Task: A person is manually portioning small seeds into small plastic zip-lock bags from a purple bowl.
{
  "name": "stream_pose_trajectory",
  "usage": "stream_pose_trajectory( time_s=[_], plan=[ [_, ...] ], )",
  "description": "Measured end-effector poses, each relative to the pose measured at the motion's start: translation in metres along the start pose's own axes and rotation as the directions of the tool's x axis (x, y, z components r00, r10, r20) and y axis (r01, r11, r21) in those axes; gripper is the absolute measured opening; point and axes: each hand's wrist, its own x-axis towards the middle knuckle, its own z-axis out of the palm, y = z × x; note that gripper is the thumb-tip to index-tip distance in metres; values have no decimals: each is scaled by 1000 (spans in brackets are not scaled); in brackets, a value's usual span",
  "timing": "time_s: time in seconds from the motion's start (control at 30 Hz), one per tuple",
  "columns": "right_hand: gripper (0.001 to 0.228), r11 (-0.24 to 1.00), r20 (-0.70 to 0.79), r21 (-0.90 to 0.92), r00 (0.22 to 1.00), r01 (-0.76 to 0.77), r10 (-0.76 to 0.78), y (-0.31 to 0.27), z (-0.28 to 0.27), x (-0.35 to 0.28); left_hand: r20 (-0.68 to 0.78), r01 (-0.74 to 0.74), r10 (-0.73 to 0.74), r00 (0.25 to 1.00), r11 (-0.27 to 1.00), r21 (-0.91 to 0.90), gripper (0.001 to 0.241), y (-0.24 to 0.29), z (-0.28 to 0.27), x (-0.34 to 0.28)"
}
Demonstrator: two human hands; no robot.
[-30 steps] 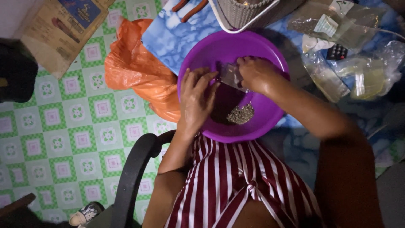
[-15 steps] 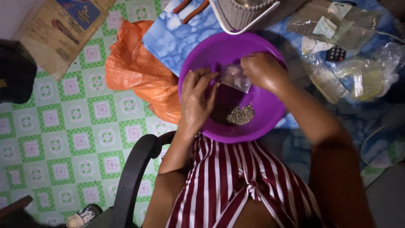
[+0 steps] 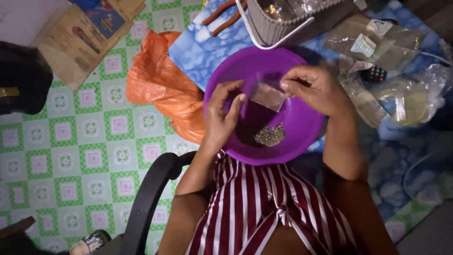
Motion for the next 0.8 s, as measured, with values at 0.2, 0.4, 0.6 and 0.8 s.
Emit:
stream_pose_trajectory(
  time_s=[0.2,0.4,0.6,0.8],
  plan=[
    [10,1000,-40,24,999,12,-11,6,9,-9,93,128,-108,990,959,-253,27,11,7,5],
    [8,996,-49,-49,995,80,-82,-12,17,-18,154,187,-141,978,918,-350,28,27,13,10],
    [6,968,6,-119,976,219,-220,-25,22,-18,110,181,-153,982,923,-339,14,18,19,7],
    [11,931,-1,-183,947,315,-321,-31,29,-12,69,146,-131,989,948,-283,8,17,23,3]
  ],
)
